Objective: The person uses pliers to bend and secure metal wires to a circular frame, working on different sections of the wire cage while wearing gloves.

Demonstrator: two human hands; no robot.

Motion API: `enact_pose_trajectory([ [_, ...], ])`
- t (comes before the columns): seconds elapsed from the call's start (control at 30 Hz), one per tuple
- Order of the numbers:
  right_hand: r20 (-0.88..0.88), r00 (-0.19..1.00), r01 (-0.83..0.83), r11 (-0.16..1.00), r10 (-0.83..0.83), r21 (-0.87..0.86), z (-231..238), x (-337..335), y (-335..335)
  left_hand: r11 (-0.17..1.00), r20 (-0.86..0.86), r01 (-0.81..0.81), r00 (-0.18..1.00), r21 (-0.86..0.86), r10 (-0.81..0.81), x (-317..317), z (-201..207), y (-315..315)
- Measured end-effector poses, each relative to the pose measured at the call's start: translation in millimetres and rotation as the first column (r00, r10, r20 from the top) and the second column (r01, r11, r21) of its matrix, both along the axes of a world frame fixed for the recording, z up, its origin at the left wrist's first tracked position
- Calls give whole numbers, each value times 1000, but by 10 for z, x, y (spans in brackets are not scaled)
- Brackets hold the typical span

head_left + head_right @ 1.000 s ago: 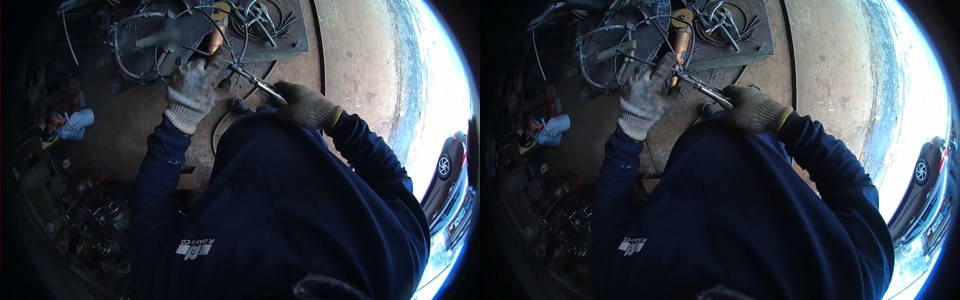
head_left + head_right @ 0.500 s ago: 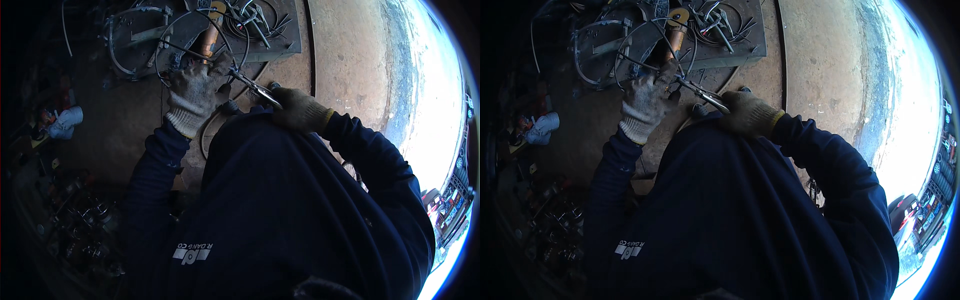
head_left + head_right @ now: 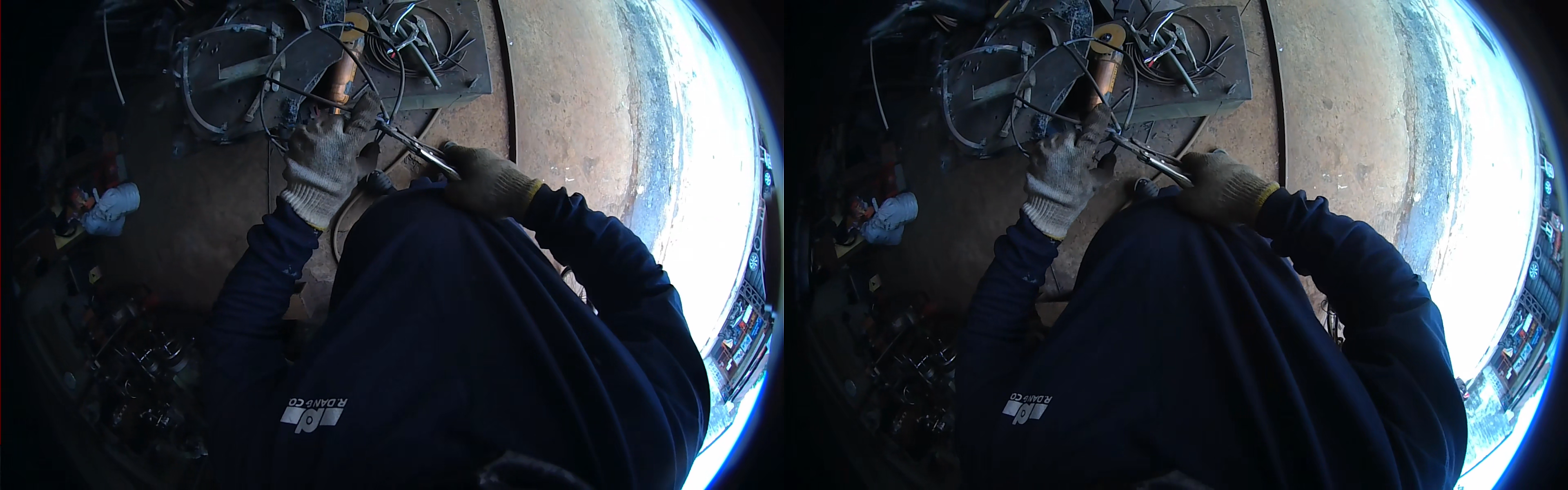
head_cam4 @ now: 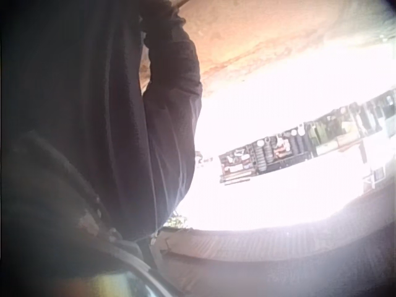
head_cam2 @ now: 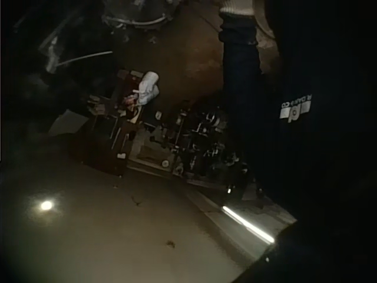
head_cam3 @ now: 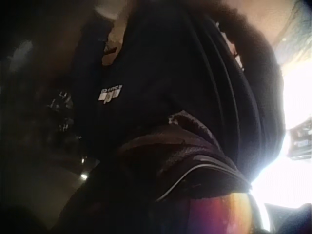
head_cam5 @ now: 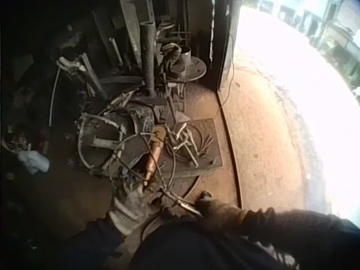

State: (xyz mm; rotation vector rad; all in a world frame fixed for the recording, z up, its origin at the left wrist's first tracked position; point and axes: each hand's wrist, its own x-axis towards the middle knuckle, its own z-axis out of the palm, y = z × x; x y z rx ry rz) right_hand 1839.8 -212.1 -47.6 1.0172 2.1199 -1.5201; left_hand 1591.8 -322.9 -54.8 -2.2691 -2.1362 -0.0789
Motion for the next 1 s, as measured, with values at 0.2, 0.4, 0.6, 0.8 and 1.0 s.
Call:
enact_pose_trajectory([
  [0.2,72,997,-20,1000,20,-3,49,-51,-4,999,57,-35,998,-30,37,20,6,-4],
  [0.4,49,999,-17,1000,16,12,111,8,-15,974,47,-19,999,226,9,133,303,21],
  [0.6,-117,991,76,997,-72,29,226,60,-32,858,405,-189,914,479,-25,347,365,-360],
  [0.8,-227,974,30,998,-16,57,540,-407,-58,939,880,-343,455,30,139,537,267,-221],
  [1.0,-507,858,-19,993,77,119,565,-580,-172,891,985,-451,172,48,34,652,291,-106],
])
